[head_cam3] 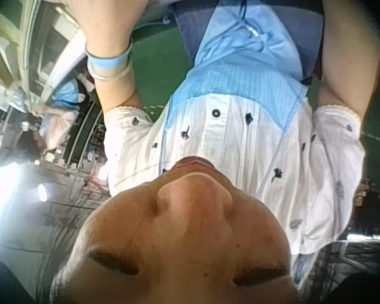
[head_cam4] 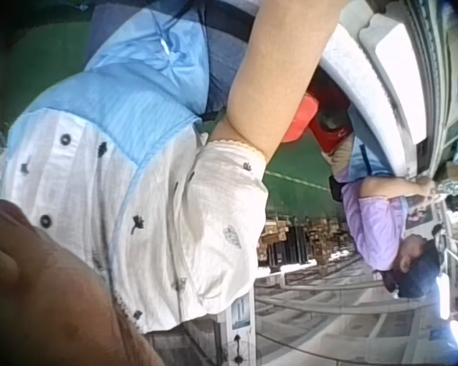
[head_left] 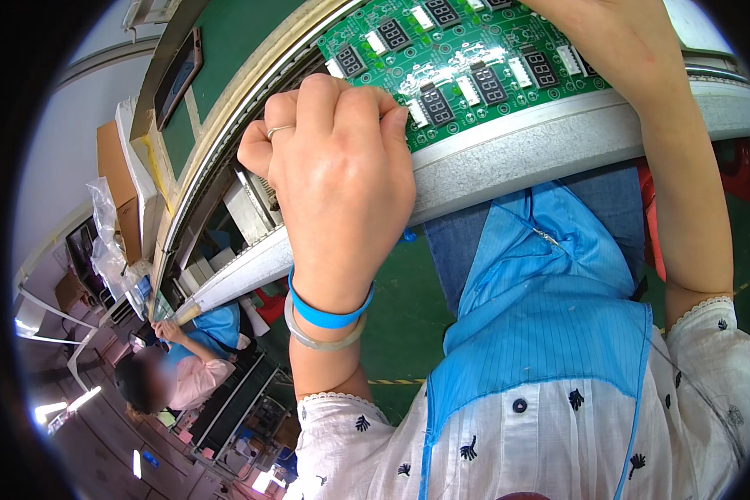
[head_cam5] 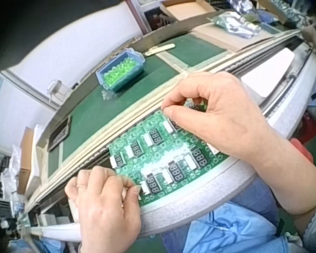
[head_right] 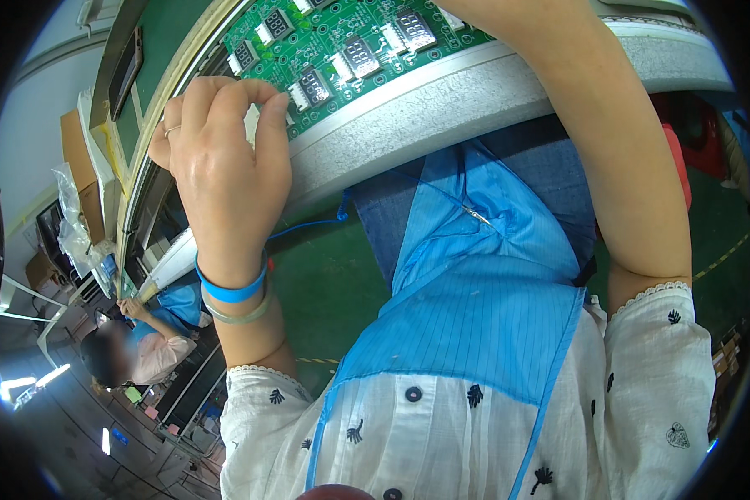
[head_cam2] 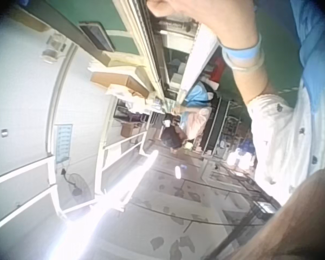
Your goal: Manually inserting components or covers onto a green printed circuit board.
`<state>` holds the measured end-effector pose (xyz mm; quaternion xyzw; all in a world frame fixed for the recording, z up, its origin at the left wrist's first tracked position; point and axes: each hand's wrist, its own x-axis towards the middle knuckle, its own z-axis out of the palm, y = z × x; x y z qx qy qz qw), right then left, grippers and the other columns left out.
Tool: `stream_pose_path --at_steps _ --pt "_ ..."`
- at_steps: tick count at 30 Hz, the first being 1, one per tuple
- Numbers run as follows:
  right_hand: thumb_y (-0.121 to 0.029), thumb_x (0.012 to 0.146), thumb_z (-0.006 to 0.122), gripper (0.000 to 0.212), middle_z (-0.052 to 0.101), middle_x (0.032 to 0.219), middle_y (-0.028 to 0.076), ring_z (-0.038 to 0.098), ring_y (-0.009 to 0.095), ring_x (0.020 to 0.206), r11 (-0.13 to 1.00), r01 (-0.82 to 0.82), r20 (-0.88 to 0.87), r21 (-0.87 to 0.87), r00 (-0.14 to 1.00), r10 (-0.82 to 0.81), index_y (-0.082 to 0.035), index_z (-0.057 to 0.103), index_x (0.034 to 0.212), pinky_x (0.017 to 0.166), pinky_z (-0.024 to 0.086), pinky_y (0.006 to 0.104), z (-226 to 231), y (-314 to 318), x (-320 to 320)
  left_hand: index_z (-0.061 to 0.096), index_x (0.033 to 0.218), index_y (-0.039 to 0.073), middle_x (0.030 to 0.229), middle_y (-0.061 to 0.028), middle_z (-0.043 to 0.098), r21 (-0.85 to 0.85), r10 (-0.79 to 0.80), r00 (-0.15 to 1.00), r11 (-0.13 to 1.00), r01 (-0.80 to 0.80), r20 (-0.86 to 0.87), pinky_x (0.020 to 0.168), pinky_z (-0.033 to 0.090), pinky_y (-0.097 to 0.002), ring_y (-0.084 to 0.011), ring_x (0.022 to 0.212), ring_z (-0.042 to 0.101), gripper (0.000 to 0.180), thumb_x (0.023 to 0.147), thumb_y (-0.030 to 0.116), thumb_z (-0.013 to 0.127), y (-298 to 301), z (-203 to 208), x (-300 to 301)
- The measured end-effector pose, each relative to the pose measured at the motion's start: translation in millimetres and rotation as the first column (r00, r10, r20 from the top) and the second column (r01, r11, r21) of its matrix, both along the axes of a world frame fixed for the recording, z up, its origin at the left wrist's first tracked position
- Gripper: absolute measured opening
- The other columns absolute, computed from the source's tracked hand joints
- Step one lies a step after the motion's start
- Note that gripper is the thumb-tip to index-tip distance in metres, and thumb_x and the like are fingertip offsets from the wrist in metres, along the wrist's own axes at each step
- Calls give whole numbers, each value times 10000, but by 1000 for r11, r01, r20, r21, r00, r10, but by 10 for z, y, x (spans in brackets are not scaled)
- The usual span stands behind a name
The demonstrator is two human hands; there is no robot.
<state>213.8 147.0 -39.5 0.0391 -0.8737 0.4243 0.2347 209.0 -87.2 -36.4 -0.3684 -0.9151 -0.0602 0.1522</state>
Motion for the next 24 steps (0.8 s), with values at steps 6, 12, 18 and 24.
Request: stream_pose_path --at_steps 6,12,18,24 --pt "-82 867 727 145 719 870 118 655 160 772 1000 -2 10 -10 1000 2 38 741 946 709 517 294 5 -4 5 692 842 112 895 -43 596 54 -23 1000 998 22 13 855 338 -458 -272 895 555 118 791 138 795 -20 -53 -35" --pt "-70 866 728 136 718 869 115 653 156 773 1000 -8 2 -14 1000 8 40 741 945 710 518 293 -4 13 1 728 863 115 896 -27 621 144 -31 993 990 14 117 870 342 -433 -256 891 560 88 806 122 794 -49 -77 -26" --pt "-73 865 734 138 720 869 119 654 157 774 1000 4 -2 -12 1000 -4 41 743 943 709 519 293 -3 15 -4 751 894 113 898 -23 636 266 -26 983 964 -23 180 865 354 -395 -241 882 577 61 840 120 780 -91 -59 -73" --pt "-88 872 730 149 718 837 92 633 140 763 1000 -23 -23 12 999 23 42 748 943 695 503 286 135 131 -190 753 904 87 862 -56 668 414 -77 992 910 30 96 728 447 -369 -255 829 626 43 869 110 762 -70 129 -434"
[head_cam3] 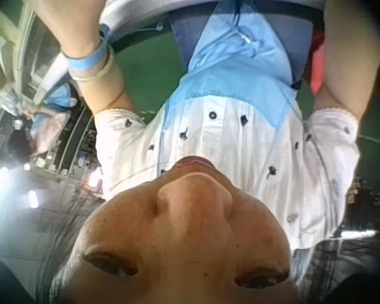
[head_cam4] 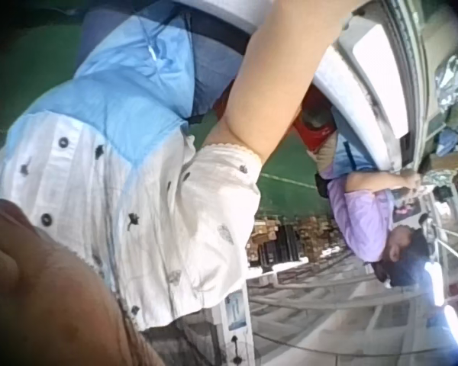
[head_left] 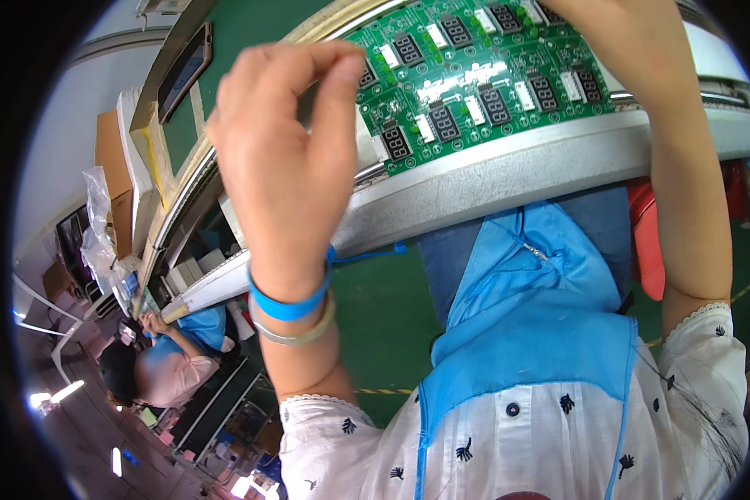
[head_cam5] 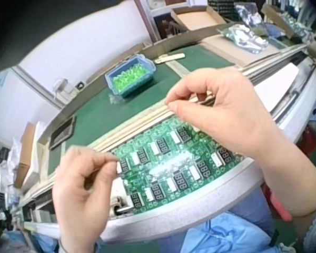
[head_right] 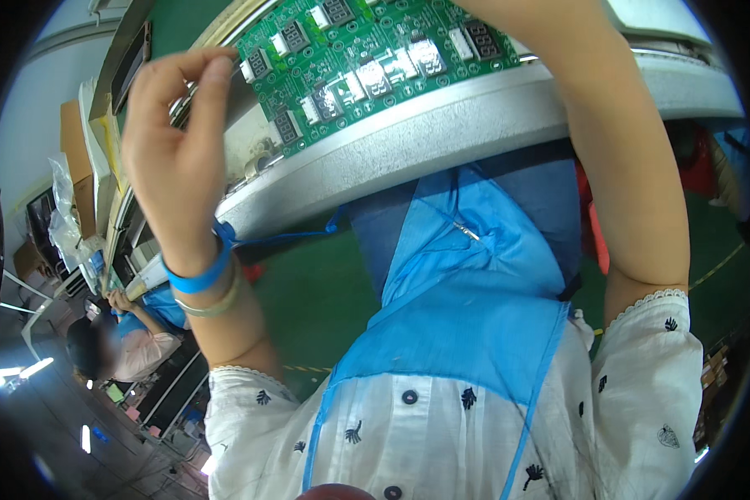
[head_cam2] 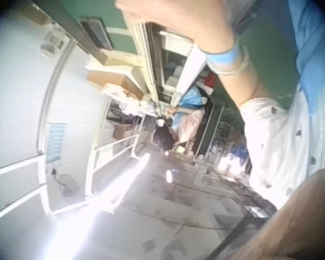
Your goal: Manually inserting components or covers onto a green printed circuit board.
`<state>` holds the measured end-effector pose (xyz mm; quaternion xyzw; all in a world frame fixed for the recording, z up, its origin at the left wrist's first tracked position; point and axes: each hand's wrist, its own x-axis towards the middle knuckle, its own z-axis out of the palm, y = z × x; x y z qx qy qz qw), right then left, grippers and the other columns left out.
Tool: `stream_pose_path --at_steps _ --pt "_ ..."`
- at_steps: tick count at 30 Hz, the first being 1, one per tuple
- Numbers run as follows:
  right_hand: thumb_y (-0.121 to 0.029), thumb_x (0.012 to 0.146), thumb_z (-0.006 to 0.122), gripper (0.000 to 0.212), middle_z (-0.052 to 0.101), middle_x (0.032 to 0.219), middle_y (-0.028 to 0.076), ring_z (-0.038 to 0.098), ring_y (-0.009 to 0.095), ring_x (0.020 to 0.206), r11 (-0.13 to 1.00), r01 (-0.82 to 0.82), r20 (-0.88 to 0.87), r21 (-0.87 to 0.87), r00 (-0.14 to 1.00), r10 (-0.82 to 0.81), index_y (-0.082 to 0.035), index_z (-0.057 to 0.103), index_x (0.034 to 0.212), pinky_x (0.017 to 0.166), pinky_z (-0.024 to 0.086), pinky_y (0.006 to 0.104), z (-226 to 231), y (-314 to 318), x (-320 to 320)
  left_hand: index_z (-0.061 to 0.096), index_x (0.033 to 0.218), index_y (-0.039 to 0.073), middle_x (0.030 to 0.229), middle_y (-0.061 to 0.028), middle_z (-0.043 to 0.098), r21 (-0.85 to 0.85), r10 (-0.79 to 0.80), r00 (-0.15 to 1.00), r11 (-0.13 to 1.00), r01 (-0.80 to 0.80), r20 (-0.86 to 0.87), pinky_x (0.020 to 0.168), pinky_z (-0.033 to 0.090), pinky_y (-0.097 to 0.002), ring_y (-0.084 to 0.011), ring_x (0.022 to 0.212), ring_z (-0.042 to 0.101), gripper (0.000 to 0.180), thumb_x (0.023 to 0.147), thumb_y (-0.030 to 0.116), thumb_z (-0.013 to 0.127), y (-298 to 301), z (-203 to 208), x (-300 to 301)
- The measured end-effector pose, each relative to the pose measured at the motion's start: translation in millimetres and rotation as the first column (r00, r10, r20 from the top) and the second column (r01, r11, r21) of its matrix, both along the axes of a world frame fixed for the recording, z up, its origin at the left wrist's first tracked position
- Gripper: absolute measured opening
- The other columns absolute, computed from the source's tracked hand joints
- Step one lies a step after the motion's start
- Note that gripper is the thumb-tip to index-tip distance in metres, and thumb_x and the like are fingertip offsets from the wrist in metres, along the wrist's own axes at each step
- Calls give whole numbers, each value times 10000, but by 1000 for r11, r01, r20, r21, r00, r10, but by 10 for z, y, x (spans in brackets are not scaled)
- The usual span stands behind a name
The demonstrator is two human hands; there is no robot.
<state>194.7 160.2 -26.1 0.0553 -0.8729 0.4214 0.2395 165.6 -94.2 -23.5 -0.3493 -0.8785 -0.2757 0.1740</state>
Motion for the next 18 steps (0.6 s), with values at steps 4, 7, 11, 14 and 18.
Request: stream_pose_path --at_steps 4,7,11,14,18 --pt "-116 913 694 184 704 804 74 601 120 713 984 -13 -43 178 999 21 47 738 984 655 483 274 263 68 -402 770 1034 11 971 -71 754 -20 55 998 998 -54 19 811 507 -260 -113 879 661 145 919 99 762 285 342 -307" --pt "-116 911 688 199 733 821 124 679 191 737 939 -106 -132 327 979 156 57 738 995 690 538 318 345 248 -949 751 972 -31 877 -154 740 30 119 977 991 -127 178 732 542 -321 -243 788 699 191 893 142 735 619 484 -671" --pt "-118 873 699 184 748 897 198 723 291 792 828 -106 -61 550 984 167 18 769 975 752 571 380 481 100 -1359 776 1006 43 990 -198 746 -116 52 999 992 -53 -9 804 543 -420 -359 916 712 210 916 203 674 811 276 -1355" --pt "-153 855 706 199 742 971 219 724 354 885 725 -100 84 681 995 58 -32 786 992 808 577 427 438 84 -1601 791 1017 95 1026 -197 748 -213 9 944 975 65 329 866 513 -494 -382 997 703 230 910 254 664 903 567 -1620" --pt "-214 862 695 208 740 1006 213 711 389 977 657 -144 234 740 971 -51 -91 793 998 855 570 461 333 -49 -1768 803 1010 136 1034 -178 753 -382 307 951 876 -295 -31 905 457 -558 -383 1047 695 236 881 298 689 1098 166 -1663"
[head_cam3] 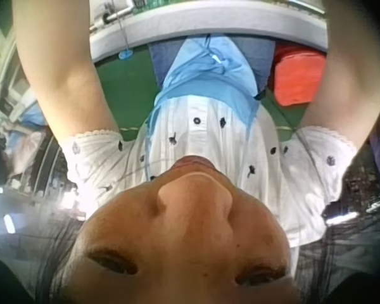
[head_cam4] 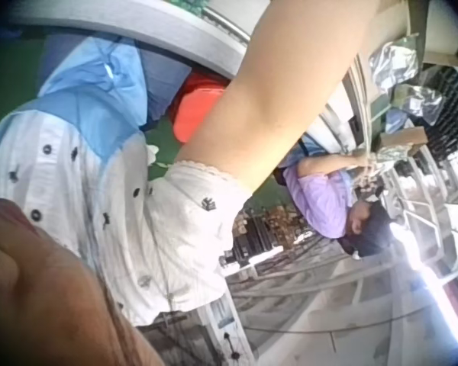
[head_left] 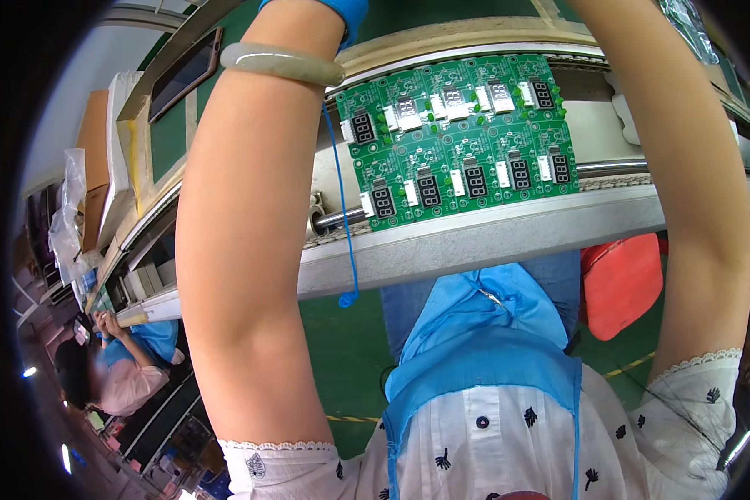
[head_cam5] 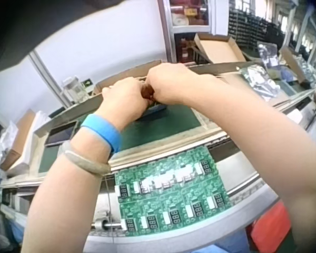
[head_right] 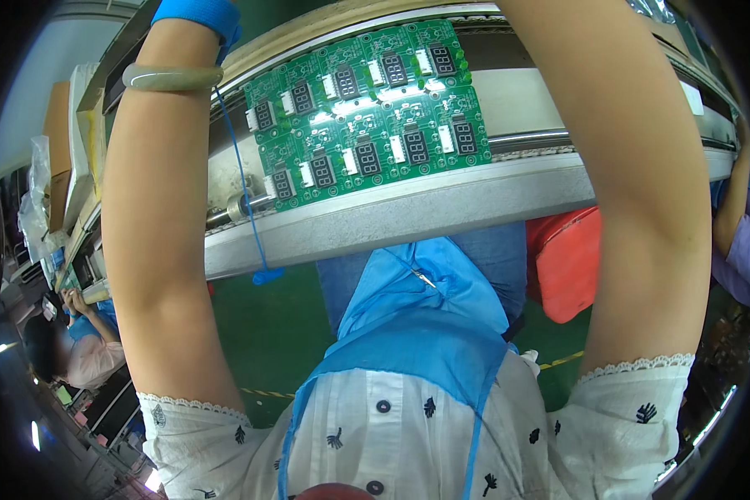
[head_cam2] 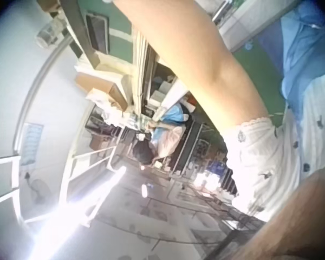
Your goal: Manually inserting components or covers onto a green printed circuit board.
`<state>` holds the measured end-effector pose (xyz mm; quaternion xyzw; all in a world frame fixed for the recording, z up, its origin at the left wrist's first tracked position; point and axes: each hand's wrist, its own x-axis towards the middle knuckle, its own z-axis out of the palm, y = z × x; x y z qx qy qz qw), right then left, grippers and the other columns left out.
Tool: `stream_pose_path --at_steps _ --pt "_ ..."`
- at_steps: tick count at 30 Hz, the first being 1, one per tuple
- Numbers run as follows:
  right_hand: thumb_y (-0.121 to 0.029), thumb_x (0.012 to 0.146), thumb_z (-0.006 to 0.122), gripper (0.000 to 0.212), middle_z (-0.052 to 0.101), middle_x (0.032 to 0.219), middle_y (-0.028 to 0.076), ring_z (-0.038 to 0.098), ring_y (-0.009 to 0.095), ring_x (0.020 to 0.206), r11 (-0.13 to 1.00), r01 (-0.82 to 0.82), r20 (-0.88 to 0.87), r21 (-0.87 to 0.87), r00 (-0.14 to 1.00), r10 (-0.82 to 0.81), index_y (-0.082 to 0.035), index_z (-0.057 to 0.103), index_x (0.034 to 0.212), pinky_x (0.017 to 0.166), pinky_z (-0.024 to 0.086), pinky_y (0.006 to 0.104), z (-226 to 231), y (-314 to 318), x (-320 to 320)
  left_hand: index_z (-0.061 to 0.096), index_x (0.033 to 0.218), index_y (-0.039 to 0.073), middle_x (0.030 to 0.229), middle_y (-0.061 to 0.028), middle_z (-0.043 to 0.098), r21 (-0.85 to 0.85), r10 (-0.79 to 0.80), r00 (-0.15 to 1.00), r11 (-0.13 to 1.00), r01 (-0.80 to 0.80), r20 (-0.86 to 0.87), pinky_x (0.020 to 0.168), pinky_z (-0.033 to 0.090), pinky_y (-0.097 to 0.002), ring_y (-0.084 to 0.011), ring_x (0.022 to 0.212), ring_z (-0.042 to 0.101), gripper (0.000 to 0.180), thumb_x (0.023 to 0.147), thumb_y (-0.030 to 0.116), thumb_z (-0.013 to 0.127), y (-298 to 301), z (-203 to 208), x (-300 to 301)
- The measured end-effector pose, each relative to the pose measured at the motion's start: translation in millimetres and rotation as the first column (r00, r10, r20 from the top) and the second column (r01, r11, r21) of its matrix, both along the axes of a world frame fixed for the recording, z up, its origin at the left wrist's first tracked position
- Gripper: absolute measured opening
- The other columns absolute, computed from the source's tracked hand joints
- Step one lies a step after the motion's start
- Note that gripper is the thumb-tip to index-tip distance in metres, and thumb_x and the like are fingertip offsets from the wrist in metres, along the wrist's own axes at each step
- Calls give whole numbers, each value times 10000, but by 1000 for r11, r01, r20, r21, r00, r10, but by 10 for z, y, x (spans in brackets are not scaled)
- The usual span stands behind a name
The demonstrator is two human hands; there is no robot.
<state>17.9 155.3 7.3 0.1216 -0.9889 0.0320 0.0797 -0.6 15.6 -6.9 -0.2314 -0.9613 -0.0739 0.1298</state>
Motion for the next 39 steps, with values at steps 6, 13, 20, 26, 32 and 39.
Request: stream_pose_path --at_steps 6,13,20,26,32,39 --pt "-201 841 710 193 741 980 213 719 382 946 997 25 -110 -79 993 -34 -90 798 971 833 574 454 -66 1 70 809 998 169 1011 -171 758 52 -37 999 998 37 -3 906 448 -539 -373 1024 701 206 860 277 700 -37 -52 -21" --pt "-149 797 735 140 737 881 212 722 378 859 961 -111 -212 -255 976 56 -57 799 882 798 574 443 -195 118 -2 813 922 139 960 -168 760 167 -28 999 985 35 -47 892 469 -532 -359 982 711 177 825 250 716 -103 -68 11" --pt "-148 860 695 209 741 939 205 714 343 871 892 -199 -349 -407 936 49 -21 764 1010 790 559 438 -185 190 157 777 907 4 830 -189 745 458 -149 989 878 141 -19 740 569 -373 -294 797 726 191 797 150 723 -177 142 164" --pt "-109 881 685 163 732 887 121 675 244 827 603 -22 -49 -798 998 -28 3 759 972 759 525 365 -102 210 956 747 981 -54 869 -110 747 704 -294 930 708 56 221 730 566 -273 -150 780 686 159 859 45 721 -416 288 862" --pt "-146 977 708 191 738 1072 35 673 108 976 329 127 184 -936 972 148 -32 745 1126 885 513 243 -482 740 1722 784 1045 -5 913 -30 756 828 -518 768 560 -28 377 719 511 -198 -50 829 658 182 907 115 780 -640 -57 1380" --pt "-85 950 729 216 743 1093 54 678 122 1010 212 161 199 -964 964 176 -29 743 1158 931 529 260 -632 693 2060 765 1115 -14 1039 -91 765 804 -537 654 561 -195 533 901 538 -251 -140 994 711 201 924 46 745 -691 -131 1714"
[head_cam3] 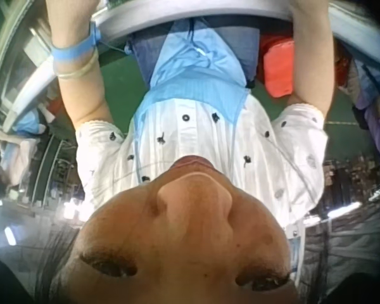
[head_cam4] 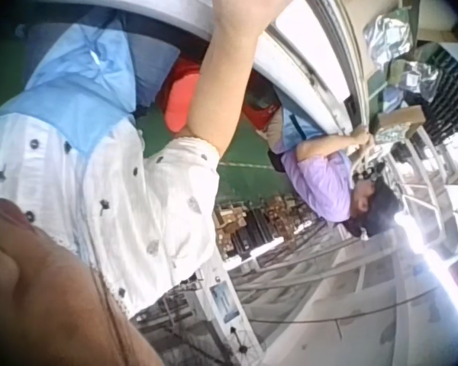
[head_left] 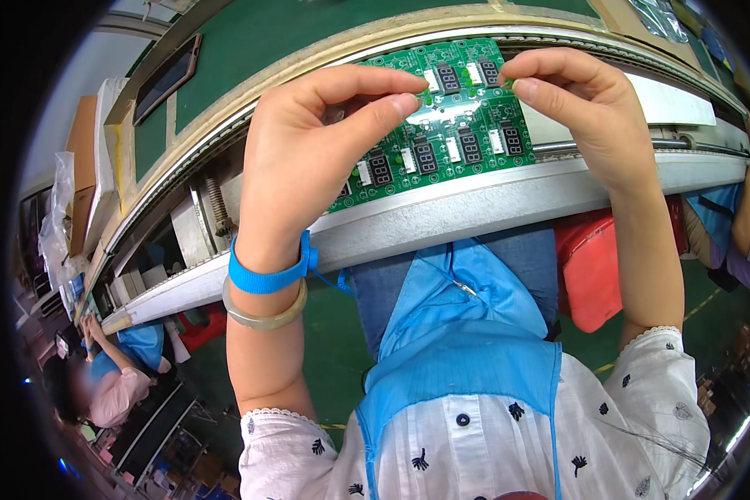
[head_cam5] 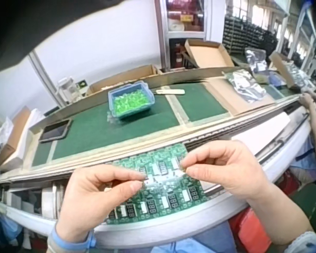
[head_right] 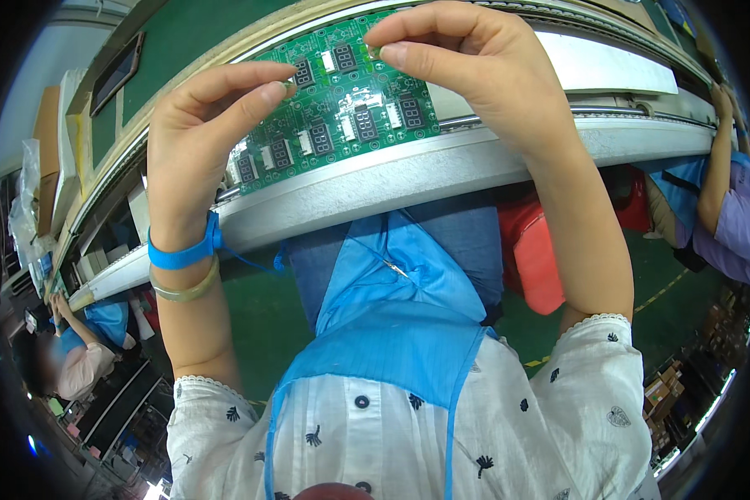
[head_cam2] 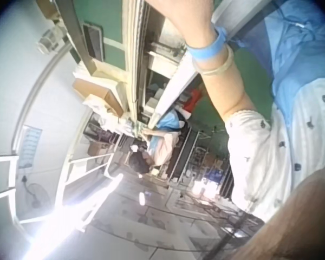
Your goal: Manually inserting components or covers onto a green printed circuit board.
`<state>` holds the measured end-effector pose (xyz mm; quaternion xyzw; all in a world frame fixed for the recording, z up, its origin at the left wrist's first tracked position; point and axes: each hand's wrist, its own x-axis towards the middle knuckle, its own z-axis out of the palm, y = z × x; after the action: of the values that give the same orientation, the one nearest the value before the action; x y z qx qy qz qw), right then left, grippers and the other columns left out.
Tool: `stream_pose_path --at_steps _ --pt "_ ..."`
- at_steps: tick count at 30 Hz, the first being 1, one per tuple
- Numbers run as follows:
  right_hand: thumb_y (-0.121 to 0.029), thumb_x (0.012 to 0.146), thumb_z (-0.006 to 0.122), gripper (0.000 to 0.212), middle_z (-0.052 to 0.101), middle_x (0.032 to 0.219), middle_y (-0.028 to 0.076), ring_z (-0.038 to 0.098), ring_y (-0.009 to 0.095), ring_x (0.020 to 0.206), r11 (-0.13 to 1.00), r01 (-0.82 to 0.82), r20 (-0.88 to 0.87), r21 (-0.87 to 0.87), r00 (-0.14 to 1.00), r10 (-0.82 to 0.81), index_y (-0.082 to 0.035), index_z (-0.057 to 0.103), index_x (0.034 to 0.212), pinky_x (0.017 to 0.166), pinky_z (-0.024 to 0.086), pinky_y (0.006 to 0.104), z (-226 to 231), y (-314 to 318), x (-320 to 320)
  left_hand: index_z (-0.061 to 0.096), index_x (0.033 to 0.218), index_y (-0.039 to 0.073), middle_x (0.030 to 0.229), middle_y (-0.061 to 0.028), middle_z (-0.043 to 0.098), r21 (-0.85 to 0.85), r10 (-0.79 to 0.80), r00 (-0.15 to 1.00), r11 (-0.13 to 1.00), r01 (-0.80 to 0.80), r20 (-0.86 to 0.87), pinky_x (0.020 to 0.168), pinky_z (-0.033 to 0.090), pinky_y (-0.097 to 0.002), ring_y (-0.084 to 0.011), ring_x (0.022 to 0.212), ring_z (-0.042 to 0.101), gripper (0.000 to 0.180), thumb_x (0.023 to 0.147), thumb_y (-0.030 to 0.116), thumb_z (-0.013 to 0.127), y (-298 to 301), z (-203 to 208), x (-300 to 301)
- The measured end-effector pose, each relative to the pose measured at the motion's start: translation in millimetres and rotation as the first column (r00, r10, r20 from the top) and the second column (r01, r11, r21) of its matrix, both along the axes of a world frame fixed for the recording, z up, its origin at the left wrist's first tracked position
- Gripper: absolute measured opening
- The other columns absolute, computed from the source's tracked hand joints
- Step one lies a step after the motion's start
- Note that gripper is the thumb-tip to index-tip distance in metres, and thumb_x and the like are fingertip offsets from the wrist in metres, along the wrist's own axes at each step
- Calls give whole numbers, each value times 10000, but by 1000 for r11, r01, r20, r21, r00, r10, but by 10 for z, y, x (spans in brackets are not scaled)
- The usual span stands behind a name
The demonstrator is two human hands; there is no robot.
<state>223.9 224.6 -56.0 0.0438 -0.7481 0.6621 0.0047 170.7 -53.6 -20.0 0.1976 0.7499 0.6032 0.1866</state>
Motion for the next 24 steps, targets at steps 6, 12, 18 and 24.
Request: stream_pose_path --at_steps 6,12,18,24 --pt "-69 934 739 225 745 1079 56 675 122 1006 999 -17 -11 34 1000 18 -27 746 1156 920 532 265 18 -30 66 740 1152 -4 1077 -74 752 -23 16 1000 1000 -15 23 904 535 -251 -127 998 703 227 928 33 732 11 -3 46" --pt "-56 942 725 233 734 1088 56 665 119 1005 997 45 18 69 999 -46 -16 733 1171 910 524 260 40 -82 119 777 1041 25 929 3 740 17 47 999 999 -46 -14 736 504 -199 -46 827 632 150 900 77 771 10 -90 54" --pt "-71 958 720 210 724 1077 48 658 115 995 994 20 -6 105 1000 -19 -4 727 1156 901 517 248 42 -66 149 784 1028 35 914 13 743 12 48 999 999 -48 -8 730 503 -202 -42 812 619 141 895 80 775 15 -120 56" --pt "-50 938 723 137 718 1050 61 661 143 965 913 30 -169 406 985 43 0 733 1065 867 514 272 159 -128 170 801 984 53 841 40 711 -29 61 996 998 -63 -71 680 467 -212 -45 725 532 139 852 94 787 21 -138 74"
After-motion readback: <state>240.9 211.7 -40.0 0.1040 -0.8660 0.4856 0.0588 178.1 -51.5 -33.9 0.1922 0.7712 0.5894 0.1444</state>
